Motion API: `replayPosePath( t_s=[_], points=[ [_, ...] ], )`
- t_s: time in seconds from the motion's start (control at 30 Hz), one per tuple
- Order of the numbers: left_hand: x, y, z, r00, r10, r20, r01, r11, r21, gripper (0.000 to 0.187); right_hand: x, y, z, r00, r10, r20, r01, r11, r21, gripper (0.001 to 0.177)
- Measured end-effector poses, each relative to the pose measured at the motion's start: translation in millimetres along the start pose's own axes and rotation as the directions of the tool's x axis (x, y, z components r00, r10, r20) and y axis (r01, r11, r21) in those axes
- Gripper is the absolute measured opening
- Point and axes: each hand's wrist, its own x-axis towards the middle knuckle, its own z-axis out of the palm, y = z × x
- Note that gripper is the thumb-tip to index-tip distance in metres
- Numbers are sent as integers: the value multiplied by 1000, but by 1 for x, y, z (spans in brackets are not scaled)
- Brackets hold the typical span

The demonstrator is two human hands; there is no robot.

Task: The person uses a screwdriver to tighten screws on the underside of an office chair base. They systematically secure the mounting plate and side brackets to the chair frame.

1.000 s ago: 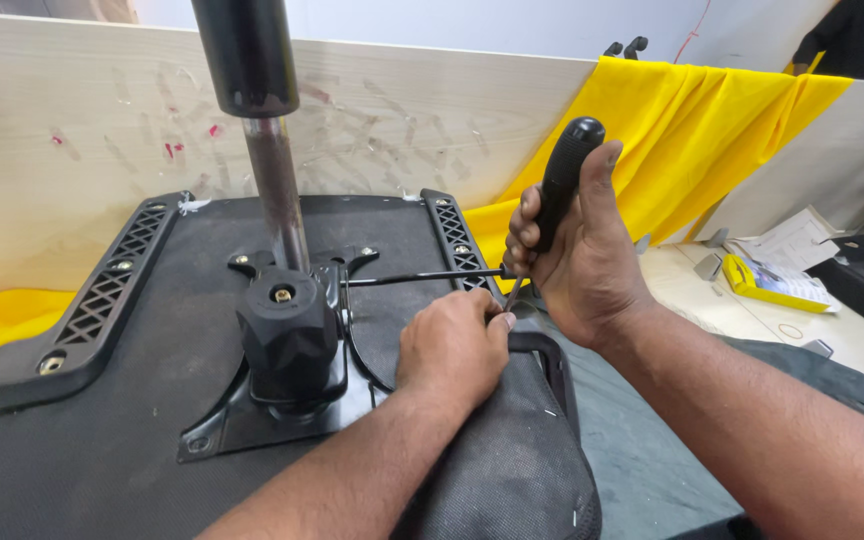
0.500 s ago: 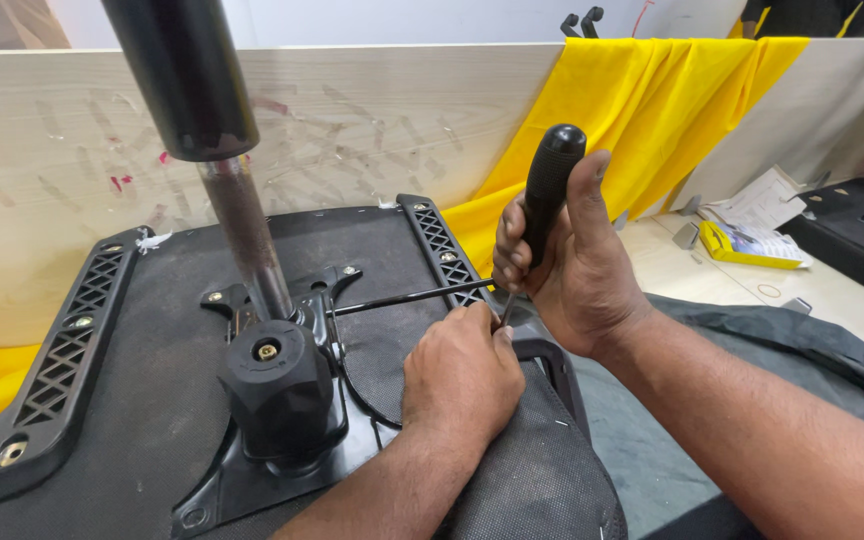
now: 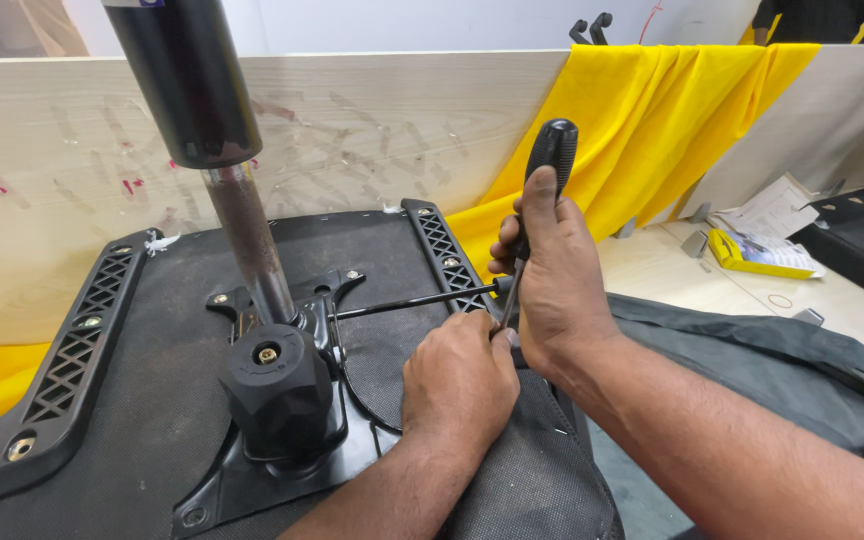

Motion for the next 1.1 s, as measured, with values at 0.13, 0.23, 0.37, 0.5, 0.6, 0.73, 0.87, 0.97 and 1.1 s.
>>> replayPosePath(
  t_s=[0.13, 0.23, 0.37, 0.5, 0.6, 0.73, 0.87, 0.97, 1.1],
  points=[
    [1, 0, 2, 1000, 4, -18, -4, 1000, 18, 24, -1, -9, 2, 996, 89, 32, -87, 995, -47, 45],
    [1, 1, 4, 1000, -19, -21, 20, 999, 34, 25, 1, -19, 3, 986, 153, 64, -144, 980, -136, 42],
    [1, 0, 3, 997, -31, -69, 31, 1000, -2, 24, 13, -32, 2, 993, 65, 103, -52, 991, -122, 41],
    [0, 3, 1, 997, -48, -60, 48, 999, -1, 23, 16, -36, -1, 973, -75, 219, 84, 996, -34, 51],
    [0, 3, -4, 995, -84, -57, 80, 995, -57, 31, 13, -35, -3, 954, -75, 291, 73, 997, 16, 55],
    [2, 6, -8, 987, -161, 21, 162, 985, -53, 27, 8, -36, -3, 936, -70, 346, 53, 997, 60, 52],
    [4, 6, -7, 987, -160, 34, 160, 987, -7, 27, 6, -34, 1, 954, -98, 283, 98, 995, 13, 52],
    [8, 6, -7, 982, -172, 83, 173, 985, 3, 27, 7, -31, 3, 971, -105, 217, 115, 993, -33, 55],
    [9, 3, -5, 983, -165, 77, 165, 986, -6, 29, 10, -26, 1, 958, -90, 272, 95, 995, -5, 61]
  ],
)
